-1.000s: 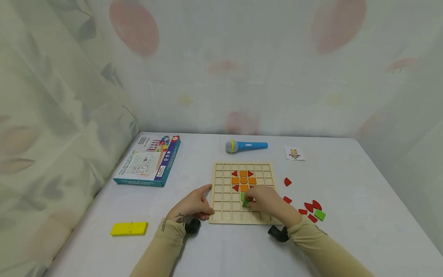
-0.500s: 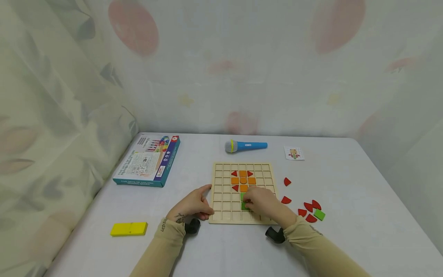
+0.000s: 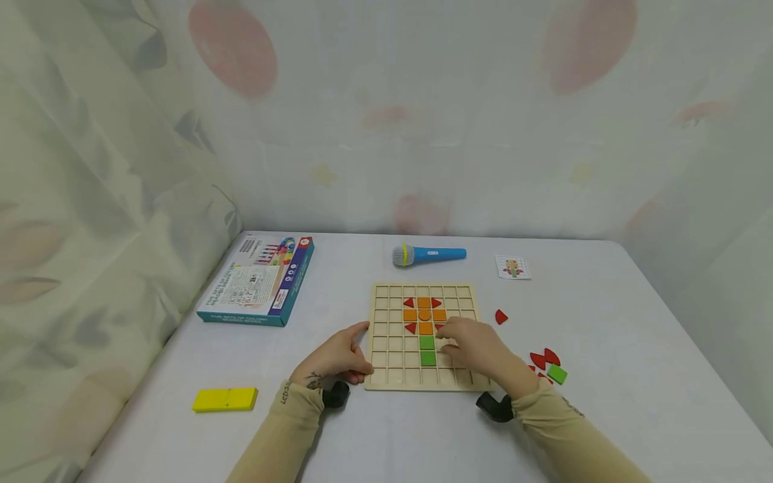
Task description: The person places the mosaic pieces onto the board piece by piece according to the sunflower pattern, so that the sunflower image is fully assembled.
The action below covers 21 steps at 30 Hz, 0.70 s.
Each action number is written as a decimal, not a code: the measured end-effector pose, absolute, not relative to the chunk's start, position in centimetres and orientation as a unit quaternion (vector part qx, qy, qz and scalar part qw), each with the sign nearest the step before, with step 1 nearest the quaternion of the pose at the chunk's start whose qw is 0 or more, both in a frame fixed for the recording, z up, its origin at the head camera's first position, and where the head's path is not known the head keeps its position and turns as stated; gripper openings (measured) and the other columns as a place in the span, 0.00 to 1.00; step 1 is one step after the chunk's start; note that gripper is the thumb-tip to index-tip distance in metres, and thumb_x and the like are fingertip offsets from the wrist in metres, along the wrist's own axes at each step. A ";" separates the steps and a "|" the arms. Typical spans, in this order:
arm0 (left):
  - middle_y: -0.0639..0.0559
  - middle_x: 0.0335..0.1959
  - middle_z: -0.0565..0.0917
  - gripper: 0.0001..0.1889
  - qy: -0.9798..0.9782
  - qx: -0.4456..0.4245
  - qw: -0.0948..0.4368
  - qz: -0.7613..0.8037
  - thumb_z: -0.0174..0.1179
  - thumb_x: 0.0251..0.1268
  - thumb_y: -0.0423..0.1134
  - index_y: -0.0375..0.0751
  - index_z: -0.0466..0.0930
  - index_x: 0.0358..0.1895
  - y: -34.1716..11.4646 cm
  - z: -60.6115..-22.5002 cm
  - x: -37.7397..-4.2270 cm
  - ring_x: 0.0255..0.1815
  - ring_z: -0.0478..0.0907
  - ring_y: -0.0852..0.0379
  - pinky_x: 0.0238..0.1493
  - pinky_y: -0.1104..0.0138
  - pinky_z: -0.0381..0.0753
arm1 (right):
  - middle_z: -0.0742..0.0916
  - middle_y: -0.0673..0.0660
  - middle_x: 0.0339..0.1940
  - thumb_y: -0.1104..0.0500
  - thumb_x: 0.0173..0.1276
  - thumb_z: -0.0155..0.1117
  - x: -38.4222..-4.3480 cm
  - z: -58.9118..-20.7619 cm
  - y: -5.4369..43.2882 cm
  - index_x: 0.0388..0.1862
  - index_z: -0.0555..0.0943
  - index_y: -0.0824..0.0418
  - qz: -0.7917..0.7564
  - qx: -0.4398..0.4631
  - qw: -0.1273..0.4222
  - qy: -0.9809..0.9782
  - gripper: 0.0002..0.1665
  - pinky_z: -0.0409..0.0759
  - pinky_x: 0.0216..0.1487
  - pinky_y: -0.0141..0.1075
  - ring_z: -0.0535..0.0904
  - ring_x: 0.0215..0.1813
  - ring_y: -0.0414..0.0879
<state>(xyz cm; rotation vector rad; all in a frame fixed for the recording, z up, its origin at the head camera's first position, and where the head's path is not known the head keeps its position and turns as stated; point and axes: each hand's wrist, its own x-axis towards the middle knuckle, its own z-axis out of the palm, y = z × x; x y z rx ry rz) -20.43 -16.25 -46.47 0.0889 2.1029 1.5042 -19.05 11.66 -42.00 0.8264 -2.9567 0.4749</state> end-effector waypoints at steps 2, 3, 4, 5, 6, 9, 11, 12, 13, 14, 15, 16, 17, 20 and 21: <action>0.47 0.19 0.79 0.53 0.783 0.033 0.273 0.558 0.69 0.42 0.26 0.42 0.46 0.73 -16.2 -46.5 -20.4 0.13 0.75 0.60 0.18 0.67 0.79 | 0.85 0.51 0.38 0.59 0.55 0.69 -18.9 -41.3 13.0 0.40 0.84 0.58 0.151 0.252 0.034 -0.955 0.12 0.80 0.36 0.37 0.80 0.39 0.45; 0.47 0.19 0.79 0.53 0.784 0.032 0.273 0.557 0.69 0.42 0.26 0.42 0.46 0.73 -16.2 -46.4 -20.4 0.13 0.75 0.60 0.18 0.67 0.80 | 0.85 0.51 0.39 0.59 0.55 0.69 -18.8 -40.9 13.8 0.41 0.84 0.59 0.154 0.242 0.038 -0.957 0.13 0.80 0.36 0.37 0.80 0.38 0.45; 0.47 0.19 0.79 0.53 0.783 0.032 0.273 0.557 0.69 0.42 0.26 0.42 0.46 0.73 -16.2 -46.4 -20.4 0.13 0.75 0.60 0.18 0.67 0.80 | 0.85 0.52 0.38 0.60 0.55 0.69 -18.7 -40.6 14.6 0.41 0.84 0.60 0.155 0.234 0.041 -0.959 0.13 0.79 0.34 0.36 0.80 0.37 0.45; 0.47 0.19 0.79 0.53 0.783 0.031 0.274 0.558 0.69 0.42 0.26 0.42 0.46 0.73 -16.2 -46.3 -20.4 0.13 0.75 0.59 0.18 0.67 0.80 | 0.85 0.52 0.39 0.60 0.55 0.69 -18.6 -40.2 15.5 0.41 0.84 0.60 0.156 0.225 0.044 -0.961 0.13 0.79 0.33 0.36 0.80 0.36 0.46; 0.47 0.19 0.79 0.53 0.781 0.030 0.275 0.559 0.69 0.42 0.26 0.42 0.46 0.73 -16.2 -46.3 -20.4 0.13 0.75 0.59 0.18 0.67 0.80 | 0.85 0.53 0.39 0.60 0.55 0.69 -18.4 -40.0 16.4 0.41 0.83 0.61 0.158 0.213 0.046 -0.963 0.14 0.78 0.31 0.36 0.80 0.35 0.46; 0.47 0.19 0.78 0.53 0.777 0.030 0.276 0.564 0.69 0.42 0.26 0.42 0.45 0.73 -16.2 -46.2 -20.4 0.13 0.75 0.59 0.17 0.67 0.79 | 0.85 0.56 0.39 0.61 0.55 0.69 -17.8 -39.5 19.0 0.43 0.83 0.62 0.158 0.164 0.028 -0.973 0.15 0.76 0.28 0.35 0.78 0.33 0.45; 0.47 0.19 0.78 0.53 0.776 0.030 0.276 0.566 0.69 0.41 0.26 0.41 0.45 0.73 -16.2 -46.2 -20.4 0.13 0.75 0.60 0.17 0.68 0.79 | 0.84 0.58 0.40 0.60 0.55 0.69 -17.4 -39.4 20.6 0.44 0.82 0.63 0.154 0.125 0.010 -0.980 0.16 0.77 0.28 0.36 0.77 0.33 0.46; 0.47 0.18 0.78 0.54 0.776 0.031 0.275 0.567 0.69 0.41 0.26 0.41 0.45 0.73 -16.2 -46.3 -20.4 0.13 0.75 0.60 0.17 0.68 0.79 | 0.84 0.59 0.41 0.60 0.55 0.68 -17.1 -39.5 21.3 0.44 0.82 0.64 0.151 0.109 0.001 -0.983 0.17 0.77 0.28 0.37 0.77 0.34 0.47; 0.47 0.18 0.78 0.54 0.776 0.031 0.275 0.567 0.69 0.41 0.26 0.41 0.45 0.73 -16.3 -46.3 -20.4 0.13 0.75 0.60 0.17 0.68 0.79 | 0.84 0.61 0.41 0.60 0.56 0.68 -16.9 -39.5 22.1 0.45 0.82 0.64 0.147 0.095 -0.008 -0.985 0.17 0.78 0.29 0.38 0.77 0.34 0.49; 0.47 0.18 0.78 0.54 0.776 0.031 0.275 0.567 0.69 0.41 0.26 0.41 0.45 0.73 -16.3 -46.3 -20.4 0.13 0.75 0.60 0.17 0.68 0.79 | 0.84 0.62 0.41 0.60 0.56 0.68 -16.6 -39.7 22.8 0.45 0.82 0.65 0.143 0.083 -0.015 -0.986 0.18 0.79 0.29 0.40 0.78 0.35 0.50; 0.47 0.18 0.78 0.54 0.776 0.031 0.274 0.567 0.69 0.41 0.26 0.41 0.45 0.73 -16.3 -46.3 -20.4 0.13 0.75 0.60 0.17 0.68 0.79 | 0.84 0.63 0.41 0.59 0.56 0.68 -16.4 -39.9 23.5 0.45 0.82 0.66 0.142 0.073 -0.023 -0.987 0.18 0.79 0.30 0.42 0.78 0.36 0.52; 0.47 0.18 0.78 0.54 0.777 0.033 0.274 0.567 0.69 0.41 0.26 0.41 0.45 0.73 -16.3 -46.4 -20.4 0.13 0.75 0.60 0.17 0.68 0.79 | 0.84 0.64 0.41 0.59 0.56 0.68 -16.1 -40.1 24.1 0.45 0.81 0.66 0.141 0.062 -0.031 -0.988 0.19 0.80 0.31 0.43 0.78 0.37 0.54; 0.47 0.18 0.78 0.53 0.777 0.033 0.273 0.566 0.69 0.42 0.26 0.41 0.45 0.73 -16.3 -46.4 -20.4 0.13 0.75 0.60 0.17 0.68 0.79 | 0.84 0.65 0.41 0.58 0.56 0.68 -15.9 -40.3 24.7 0.45 0.81 0.67 0.139 0.053 -0.040 -0.988 0.19 0.80 0.31 0.45 0.79 0.39 0.56; 0.47 0.19 0.78 0.53 0.777 0.034 0.273 0.567 0.69 0.42 0.26 0.41 0.45 0.73 -16.3 -46.5 -20.4 0.13 0.75 0.60 0.17 0.68 0.79 | 0.83 0.67 0.41 0.56 0.56 0.67 -15.2 -40.8 26.1 0.46 0.80 0.68 0.136 0.024 -0.072 -0.988 0.22 0.79 0.33 0.49 0.78 0.42 0.61; 0.47 0.19 0.79 0.53 0.777 0.035 0.273 0.566 0.69 0.42 0.26 0.41 0.44 0.73 -16.3 -46.5 -20.4 0.13 0.75 0.60 0.17 0.68 0.79 | 0.83 0.67 0.41 0.55 0.56 0.66 -15.1 -41.0 26.4 0.46 0.79 0.68 0.135 0.011 -0.085 -0.987 0.23 0.79 0.33 0.50 0.78 0.43 0.61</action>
